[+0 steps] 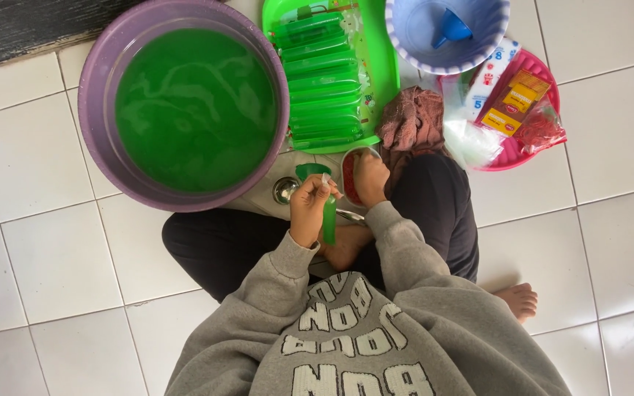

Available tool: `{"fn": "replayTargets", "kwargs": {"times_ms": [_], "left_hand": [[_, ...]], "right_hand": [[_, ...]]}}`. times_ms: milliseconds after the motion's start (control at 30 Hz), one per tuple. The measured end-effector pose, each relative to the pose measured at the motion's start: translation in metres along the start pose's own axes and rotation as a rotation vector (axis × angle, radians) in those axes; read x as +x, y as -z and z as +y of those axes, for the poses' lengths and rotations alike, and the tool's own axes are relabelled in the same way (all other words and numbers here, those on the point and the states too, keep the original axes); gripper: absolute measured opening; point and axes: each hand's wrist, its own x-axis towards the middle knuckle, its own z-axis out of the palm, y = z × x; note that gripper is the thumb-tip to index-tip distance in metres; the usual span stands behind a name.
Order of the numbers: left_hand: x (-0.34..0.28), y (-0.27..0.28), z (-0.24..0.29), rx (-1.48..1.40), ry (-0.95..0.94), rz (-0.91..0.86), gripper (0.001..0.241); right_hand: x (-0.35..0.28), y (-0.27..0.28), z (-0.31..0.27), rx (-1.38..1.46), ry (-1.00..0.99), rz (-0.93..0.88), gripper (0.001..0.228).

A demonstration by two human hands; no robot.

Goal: The person scoops a green liquid into small plastic sleeves using a ladle and a funnel, then ties each sleeve closed with a rubber band.

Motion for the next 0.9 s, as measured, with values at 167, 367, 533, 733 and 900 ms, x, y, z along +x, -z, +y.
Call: {"fn": "replayTargets", "kwargs": {"times_ms": [167,367,533,733,900], "left_hand": [[0.0,0.009,-0.011,-0.012,0.014,0.036,0.032],[-0.01,0.006,0.001,-0.052,0.102,0.213,0.03],[-0.021,-0.004,0.038,-0.01,0.039,0.275,0.029],[-0.034,-0.005,0.066,0.049,-0.119,0.241,0.025],[-0.048,0.0,0.076,-0.216,-0.138,0.236,0.027]], "right_hand": [[-0.003,0.03,-0.003,0.131,-0.024,0.004,0.027],[-0.021,0.158,-0.003,0.693,0.092,0.09,0.007],[-0.05,0.243,-0.013,0.94,0.264,0.261,0.01],[-0.083,0.323,-0.033,0.909,0.457,0.382,0.014],[-0.079,0.31,-0.034,0.762,0.51,0.441,0.013]]}}
